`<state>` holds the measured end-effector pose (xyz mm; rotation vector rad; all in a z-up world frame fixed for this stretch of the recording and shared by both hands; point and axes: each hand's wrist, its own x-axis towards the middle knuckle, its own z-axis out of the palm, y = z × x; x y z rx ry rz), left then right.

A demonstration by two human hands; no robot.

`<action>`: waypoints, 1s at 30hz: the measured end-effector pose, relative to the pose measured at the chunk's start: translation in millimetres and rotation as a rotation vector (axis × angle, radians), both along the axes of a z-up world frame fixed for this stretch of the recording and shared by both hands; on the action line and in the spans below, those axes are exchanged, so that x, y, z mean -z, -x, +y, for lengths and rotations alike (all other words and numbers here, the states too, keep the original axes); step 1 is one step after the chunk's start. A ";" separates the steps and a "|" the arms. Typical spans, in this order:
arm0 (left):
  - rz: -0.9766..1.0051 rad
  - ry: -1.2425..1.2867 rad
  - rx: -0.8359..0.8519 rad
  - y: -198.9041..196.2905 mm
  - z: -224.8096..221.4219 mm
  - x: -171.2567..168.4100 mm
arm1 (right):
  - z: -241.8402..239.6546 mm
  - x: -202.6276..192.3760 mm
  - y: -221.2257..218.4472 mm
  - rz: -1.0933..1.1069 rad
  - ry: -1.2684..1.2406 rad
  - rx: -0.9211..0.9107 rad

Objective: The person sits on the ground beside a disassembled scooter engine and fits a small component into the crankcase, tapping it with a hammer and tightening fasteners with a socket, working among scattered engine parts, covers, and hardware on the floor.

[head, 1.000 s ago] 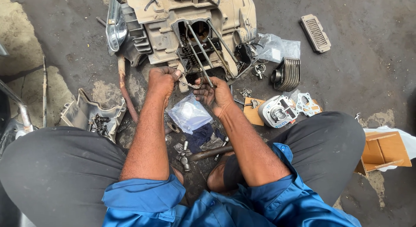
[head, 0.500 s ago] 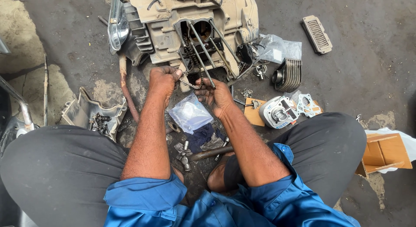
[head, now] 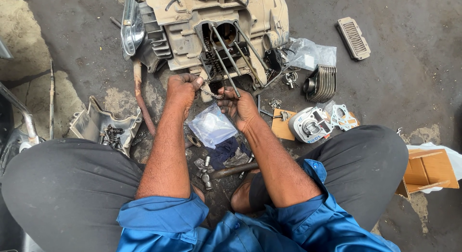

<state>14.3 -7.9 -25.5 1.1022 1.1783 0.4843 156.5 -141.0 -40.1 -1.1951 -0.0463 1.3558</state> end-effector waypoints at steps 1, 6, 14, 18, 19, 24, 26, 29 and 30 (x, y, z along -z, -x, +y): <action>-0.019 -0.003 -0.007 0.1 0.1 1.7 | -0.4 1.1 -0.3 0.001 -0.002 -0.001; 0.023 0.012 0.006 -1.5 -0.1 -2.3 | -0.4 2.8 -0.6 0.006 -0.007 0.003; 0.058 -0.039 0.006 -10.6 -12.7 -31.6 | 1.4 -0.3 3.1 0.022 0.001 0.004; 0.151 -0.010 -0.109 -28.1 -41.1 -46.6 | 5.8 0.5 5.6 0.060 -0.010 0.087; 0.106 0.038 -0.193 -33.4 -50.6 -46.0 | 6.8 -0.8 7.0 0.052 -0.017 0.139; -0.029 0.064 -0.363 -56.7 -109.3 -41.8 | 2.0 17.6 -5.3 -0.086 -0.075 0.256; -0.094 0.008 -0.423 -65.7 -129.1 -36.4 | -4.5 19.2 -15.7 -0.143 -0.100 0.254; -0.232 -0.049 -0.414 -73.9 -148.3 -24.9 | -13.1 3.4 -22.7 -0.186 -0.111 0.226; -0.176 -0.098 -0.350 -71.3 -151.4 -29.2 | -15.3 -3.4 -21.0 -0.166 -0.103 0.229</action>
